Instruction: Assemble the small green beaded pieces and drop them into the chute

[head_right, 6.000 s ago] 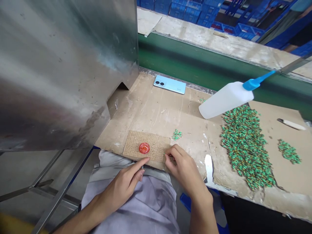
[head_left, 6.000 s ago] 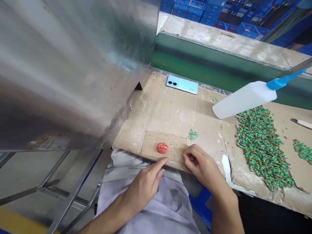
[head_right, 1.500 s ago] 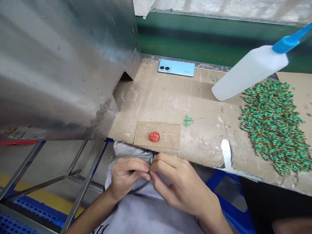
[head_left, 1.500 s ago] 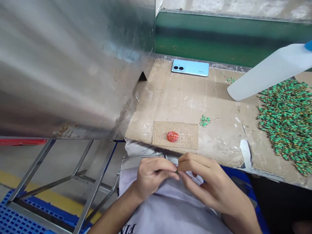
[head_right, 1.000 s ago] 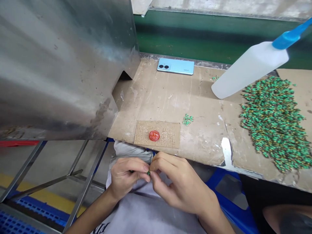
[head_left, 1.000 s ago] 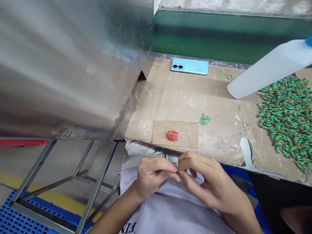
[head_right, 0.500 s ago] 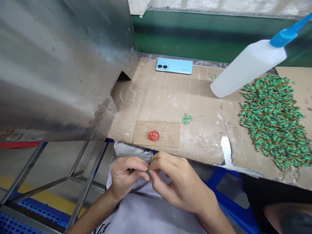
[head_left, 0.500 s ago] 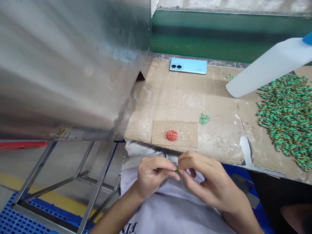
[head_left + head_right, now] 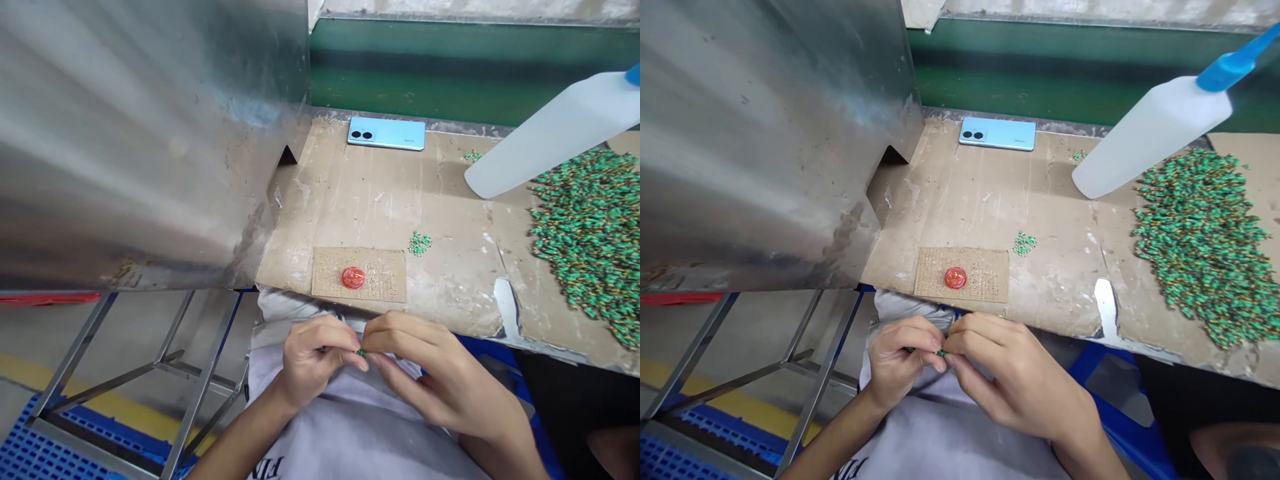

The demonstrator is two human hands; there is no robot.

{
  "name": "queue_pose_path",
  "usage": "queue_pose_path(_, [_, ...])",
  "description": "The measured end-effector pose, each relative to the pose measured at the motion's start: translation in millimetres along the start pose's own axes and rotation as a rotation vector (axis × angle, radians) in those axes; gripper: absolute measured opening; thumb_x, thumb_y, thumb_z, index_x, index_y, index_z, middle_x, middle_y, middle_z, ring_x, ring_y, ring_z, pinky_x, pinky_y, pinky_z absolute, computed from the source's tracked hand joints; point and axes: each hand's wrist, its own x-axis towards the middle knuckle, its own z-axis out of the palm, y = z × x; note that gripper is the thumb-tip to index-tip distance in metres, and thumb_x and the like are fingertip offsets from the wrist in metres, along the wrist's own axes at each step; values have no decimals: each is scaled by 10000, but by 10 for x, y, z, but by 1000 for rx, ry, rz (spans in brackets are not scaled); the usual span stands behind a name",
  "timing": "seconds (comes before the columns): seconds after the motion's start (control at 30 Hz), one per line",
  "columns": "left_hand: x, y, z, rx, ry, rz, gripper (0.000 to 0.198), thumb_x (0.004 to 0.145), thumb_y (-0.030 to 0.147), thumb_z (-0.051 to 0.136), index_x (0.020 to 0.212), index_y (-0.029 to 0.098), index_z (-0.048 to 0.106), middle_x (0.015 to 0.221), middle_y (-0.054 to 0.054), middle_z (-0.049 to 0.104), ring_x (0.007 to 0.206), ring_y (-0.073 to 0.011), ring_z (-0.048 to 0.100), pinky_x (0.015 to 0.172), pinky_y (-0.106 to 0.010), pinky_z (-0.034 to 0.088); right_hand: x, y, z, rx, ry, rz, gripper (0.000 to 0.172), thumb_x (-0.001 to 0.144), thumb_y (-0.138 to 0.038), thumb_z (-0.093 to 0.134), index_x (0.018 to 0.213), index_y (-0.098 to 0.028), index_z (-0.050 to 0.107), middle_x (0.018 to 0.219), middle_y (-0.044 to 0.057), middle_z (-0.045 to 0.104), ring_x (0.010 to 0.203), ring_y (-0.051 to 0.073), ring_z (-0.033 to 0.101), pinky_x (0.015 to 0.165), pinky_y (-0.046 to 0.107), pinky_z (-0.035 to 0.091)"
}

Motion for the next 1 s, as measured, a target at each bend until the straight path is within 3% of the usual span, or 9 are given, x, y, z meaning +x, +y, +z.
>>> queue_pose_path(0.13, [2, 8, -10, -7, -5, -13, 125, 869, 190, 874, 857, 190, 749, 762, 0, 782, 660, -126, 730, 633, -200, 574, 10, 1, 15, 20, 12, -3, 161, 1030, -95, 552, 1116, -203, 635, 984, 50, 706, 890, 179, 677, 775, 319, 572])
queue_pose_path(0.57, [-22, 3, -9, -110, 23, -39, 205, 1016, 303, 719, 836, 206, 722, 748, 17, 704, 630, -94, 665, 608, -195, 533, 13, 4, 150, 188, 74, 75, 129, 1020, -131, 602, 1109, -220, 631, 912, 7, 683, 762, 123, 621, 687, 247, 537])
queue_pose_path(0.67, [-14, 39, -11, -109, 40, -61, 182, 992, 301, 750, 837, 211, 725, 738, 17, 714, 648, -107, 678, 623, -209, 540, 10, -24, 173, 200, 111, 97, 136, 1023, -134, 605, 1118, -225, 638, 907, 5, 693, 750, 123, 643, 677, 240, 551])
queue_pose_path(0.83, [45, 175, -27, 16, 46, -134, 180, 843, 309, 901, 933, 209, 781, 679, 33, 716, 526, -93, 586, 512, -201, 463, 3, -34, 159, 114, 199, -27, 205, 1001, -50, 592, 1124, -203, 652, 962, 36, 724, 852, 145, 703, 742, 250, 590])
queue_pose_path(1.0, [100, 313, -74, 220, -41, -131, 132, 928, 297, 822, 952, 167, 819, 653, 4, 731, 508, -106, 566, 510, -212, 481, -17, 17, 147, -16, 285, -130, 282, 949, 22, 608, 1147, -173, 656, 1027, 69, 718, 939, 168, 699, 809, 287, 604])
